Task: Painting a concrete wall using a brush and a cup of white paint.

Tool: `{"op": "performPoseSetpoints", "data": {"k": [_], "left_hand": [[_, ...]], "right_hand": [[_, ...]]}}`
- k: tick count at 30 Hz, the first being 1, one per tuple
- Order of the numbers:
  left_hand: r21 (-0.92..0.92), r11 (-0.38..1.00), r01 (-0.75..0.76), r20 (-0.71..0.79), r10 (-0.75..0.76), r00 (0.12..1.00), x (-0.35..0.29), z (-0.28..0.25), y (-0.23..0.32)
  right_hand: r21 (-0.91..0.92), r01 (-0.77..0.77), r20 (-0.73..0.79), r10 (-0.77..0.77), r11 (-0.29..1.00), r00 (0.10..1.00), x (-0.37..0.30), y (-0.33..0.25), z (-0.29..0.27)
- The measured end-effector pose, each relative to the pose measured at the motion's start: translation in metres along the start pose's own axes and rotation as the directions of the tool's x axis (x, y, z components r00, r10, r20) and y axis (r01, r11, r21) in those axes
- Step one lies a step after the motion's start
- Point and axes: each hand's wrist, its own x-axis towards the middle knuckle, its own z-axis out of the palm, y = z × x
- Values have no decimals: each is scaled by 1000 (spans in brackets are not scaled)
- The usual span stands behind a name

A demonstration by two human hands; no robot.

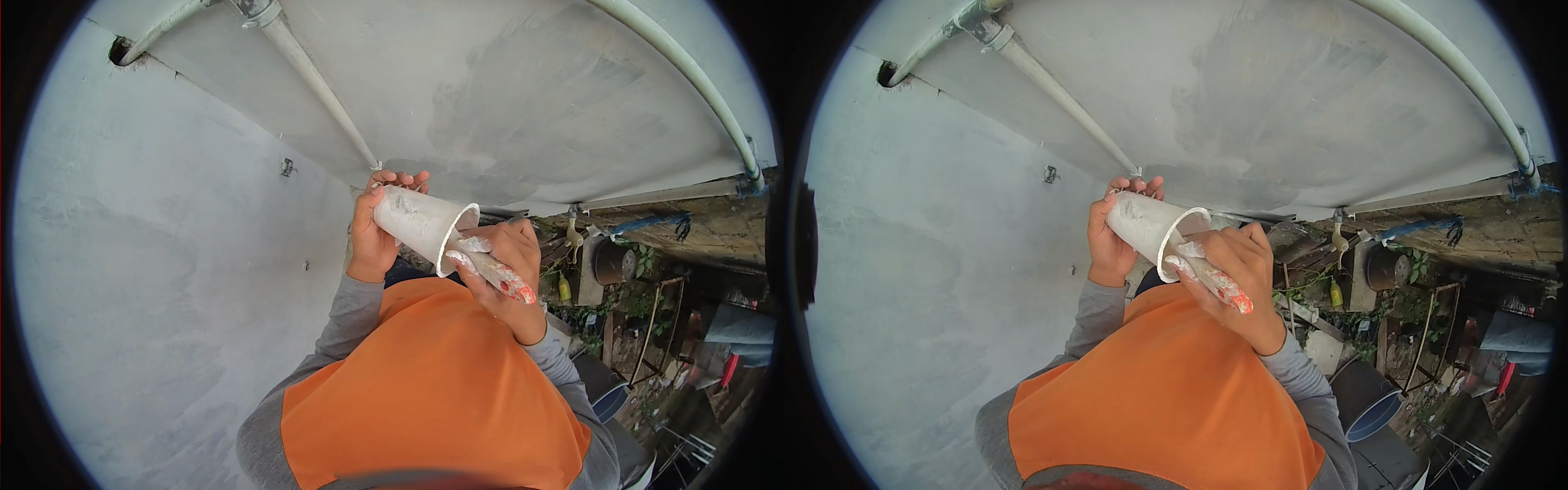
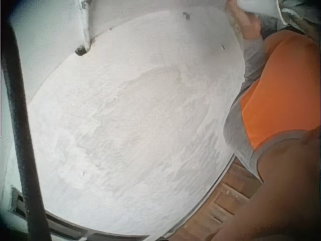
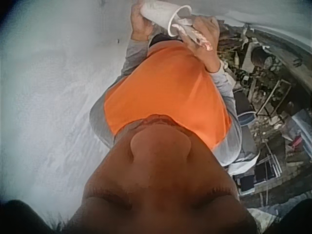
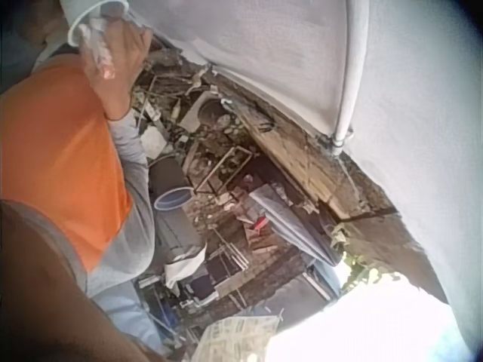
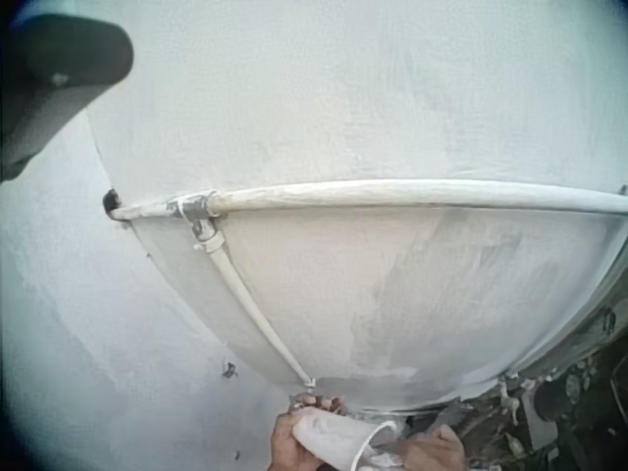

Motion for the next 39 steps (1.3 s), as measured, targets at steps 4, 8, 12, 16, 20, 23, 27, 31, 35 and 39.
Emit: {"op": "performPoseSetpoints", "data": {"k": [4,8,12,16,20,23,27,31,35,39], "left_hand": [[146,989,-25,48,18,999,-1,6,0],[213,976,-53,68,39,997,-4,7,2],[366,930,-19,32,8,999,-6,17,6],[408,912,38,27,-54,998,-6,23,10],[176,977,121,122,-144,982,-6,26,17],[255,959,126,93,-154,984,-5,21,14],[340,933,116,150,-175,973,-5,19,14],[413,910,43,211,-141,967,-7,24,12],[512,858,29,183,-142,973,-7,16,8],[391,918,66,157,-138,978,-8,15,4]], "right_hand": [[111,-77,-12,79,991,997,-3,0,6],[157,-132,-23,138,979,990,-6,1,6],[293,-291,-44,317,911,948,-13,7,5],[458,-450,-89,543,767,835,-17,6,5],[572,-489,-119,657,658,745,-15,2,2],[632,-462,-161,689,622,707,-12,2,-2],[608,-494,-170,710,621,684,-16,5,-10],[648,-449,-198,705,616,682,-18,4,-10],[538,-416,-220,599,733,770,-21,5,-9],[512,-392,-205,552,765,809,-17,1,-12]]}}
